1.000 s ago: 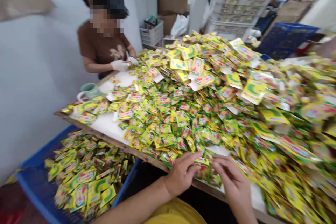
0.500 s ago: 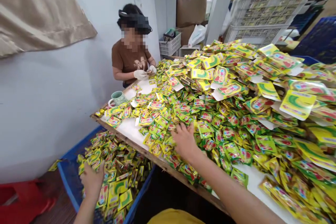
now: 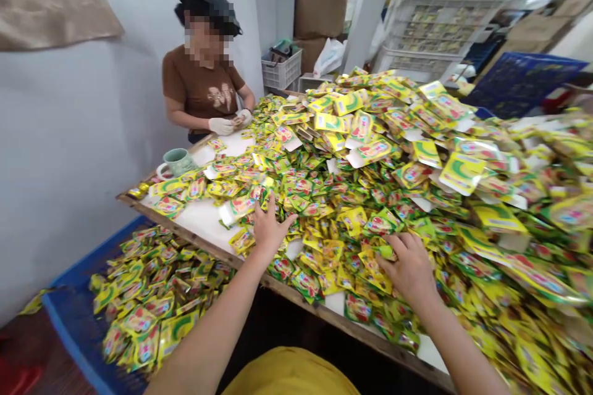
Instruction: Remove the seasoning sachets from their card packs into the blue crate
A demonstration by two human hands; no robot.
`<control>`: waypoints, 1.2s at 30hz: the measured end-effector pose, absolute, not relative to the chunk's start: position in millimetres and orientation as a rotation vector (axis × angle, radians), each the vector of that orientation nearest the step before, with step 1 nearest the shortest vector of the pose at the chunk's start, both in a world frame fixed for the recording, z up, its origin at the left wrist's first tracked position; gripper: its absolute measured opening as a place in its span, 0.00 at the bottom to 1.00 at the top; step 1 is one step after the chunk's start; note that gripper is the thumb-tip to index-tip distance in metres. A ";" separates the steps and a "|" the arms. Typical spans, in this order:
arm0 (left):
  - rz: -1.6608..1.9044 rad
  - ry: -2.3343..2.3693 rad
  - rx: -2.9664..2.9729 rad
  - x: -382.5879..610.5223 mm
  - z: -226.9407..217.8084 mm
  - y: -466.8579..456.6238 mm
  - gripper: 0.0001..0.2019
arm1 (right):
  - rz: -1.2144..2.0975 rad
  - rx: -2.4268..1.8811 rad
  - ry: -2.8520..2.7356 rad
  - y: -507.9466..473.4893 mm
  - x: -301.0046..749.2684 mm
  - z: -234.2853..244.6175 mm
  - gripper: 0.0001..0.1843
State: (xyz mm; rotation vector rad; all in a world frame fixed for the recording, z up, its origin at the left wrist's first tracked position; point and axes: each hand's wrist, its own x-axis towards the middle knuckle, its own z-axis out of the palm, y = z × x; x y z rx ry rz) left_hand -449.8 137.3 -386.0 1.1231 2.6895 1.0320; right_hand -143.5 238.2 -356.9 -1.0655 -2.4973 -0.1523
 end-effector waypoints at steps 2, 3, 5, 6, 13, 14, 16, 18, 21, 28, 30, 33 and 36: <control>1.119 2.586 1.054 -424.6 -383.0 155.4 0.41 | -0.104 -1.116 -2.366 246.5 -125.2 -360.4 0.14; 1.166 2.530 1.025 -412.5 -380.0 163.2 0.40 | -0.078 -1.152 -2.298 249.7 -119.4 -361.1 0.14; 1.240 2.456 1.013 -389.9 -372.4 176.2 0.39 | -0.016 -1.255 -2.168 254.1 -113.1 -361.1 0.15; 1.262 2.440 1.041 -379.4 -368.6 181.3 0.38 | 0.025 -1.324 -2.099 255.3 -112.0 -360.6 0.16; 1.239 2.139 1.673 -302.2 -345.2 214.4 0.38 | 0.226 -1.596 -1.733 246.5 -119.2 -345.8 0.32; 1.217 2.085 1.752 -290.5 -340.0 221.6 0.37 | 0.144 -1.556 -1.741 241.2 -120.8 -341.5 0.35; 1.145 2.039 1.796 -272.8 -326.7 235.1 0.37 | -0.034 -1.459 -1.788 224.0 -123.7 -333.1 0.40; 1.072 1.988 1.792 -270.2 -312.8 242.1 0.37 | -0.143 -1.404 -1.859 198.1 -125.6 -328.6 0.42; 1.146 1.873 1.943 -303.9 -302.6 235.2 0.27 | -0.158 -1.394 -2.101 152.4 -129.1 -334.0 0.38; 0.805 2.667 1.304 -404.1 -348.7 206.9 0.50 | 0.035 -1.508 -2.550 136.5 -140.2 -357.2 0.46; 0.694 2.658 1.302 -394.4 -359.9 210.4 0.48 | -0.013 -1.572 -2.509 157.4 -136.2 -358.3 0.46; 0.863 2.580 1.332 -361.4 -361.2 222.6 0.35 | -0.113 -1.630 -2.369 184.8 -123.2 -361.6 0.40; 1.045 2.517 1.374 -329.9 -351.1 232.9 0.31 | -0.095 -1.558 -2.205 198.8 -106.5 -368.3 0.33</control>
